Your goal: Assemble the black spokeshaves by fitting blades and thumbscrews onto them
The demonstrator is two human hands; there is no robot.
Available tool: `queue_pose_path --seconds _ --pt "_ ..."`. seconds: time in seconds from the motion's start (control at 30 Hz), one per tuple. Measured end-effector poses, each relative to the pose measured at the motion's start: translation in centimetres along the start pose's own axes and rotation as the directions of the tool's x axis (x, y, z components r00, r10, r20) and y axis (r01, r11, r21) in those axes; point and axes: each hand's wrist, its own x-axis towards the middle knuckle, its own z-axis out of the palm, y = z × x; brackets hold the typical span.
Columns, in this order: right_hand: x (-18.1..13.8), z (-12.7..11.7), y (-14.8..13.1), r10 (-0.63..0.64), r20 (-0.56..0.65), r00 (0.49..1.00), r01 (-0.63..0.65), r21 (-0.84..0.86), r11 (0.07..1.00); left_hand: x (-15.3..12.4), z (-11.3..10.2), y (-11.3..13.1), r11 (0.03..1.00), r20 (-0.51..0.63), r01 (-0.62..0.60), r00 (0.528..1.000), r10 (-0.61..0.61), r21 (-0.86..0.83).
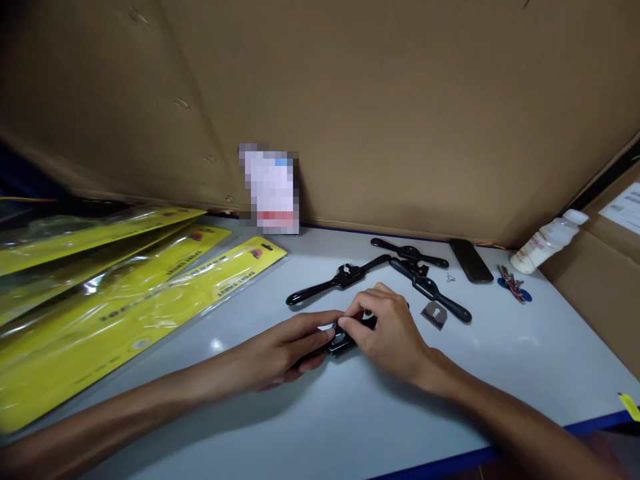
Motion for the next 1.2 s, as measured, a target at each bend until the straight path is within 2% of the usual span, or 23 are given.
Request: queue_pose_path --seconds 0.1,0.2,0.3,0.5,0.67,0.87,1.2 --pt "0.1 -0.2 0.6 -0.155 -0.029 0.987 0.150 -0.131 0.980 0.0 -0.1 0.2 0.999 -0.006 0.053 0.999 -0.053 -0.012" --pt "-0.3 -0.3 0.9 -0.331 0.004 0.943 0.320 -0.269 0.908 0.1 -0.2 0.3 0.998 -0.004 0.053 0.999 -0.053 -0.017" --pt "-0.7 -0.2 0.8 -0.418 0.017 0.908 0.401 -0.317 0.860 0.1 -0.3 0.2 0.998 0.013 0.045 0.999 -0.045 -0.040" --pt "-0.8 -0.1 0.5 -0.427 0.033 0.904 0.421 -0.248 0.872 -0.1 -0.4 0.2 0.996 0.016 0.056 0.998 -0.055 -0.062" --pt "-0.4 -0.7 0.9 -0.396 -0.002 0.918 0.376 -0.303 0.875 -0.2 -0.4 0.5 0.994 0.029 0.098 0.995 -0.097 -0.038" --pt "-0.9 -0.6 0.6 -0.468 0.034 0.883 0.461 -0.254 0.850 -0.2 -0.4 0.5 0.997 0.018 0.072 0.997 -0.072 -0.032" --pt "-0.4 -0.8 1.1 -0.437 0.001 0.900 0.415 -0.311 0.855 -0.1 -0.4 -0.1 0.992 -0.001 0.105 0.994 -0.106 -0.072"
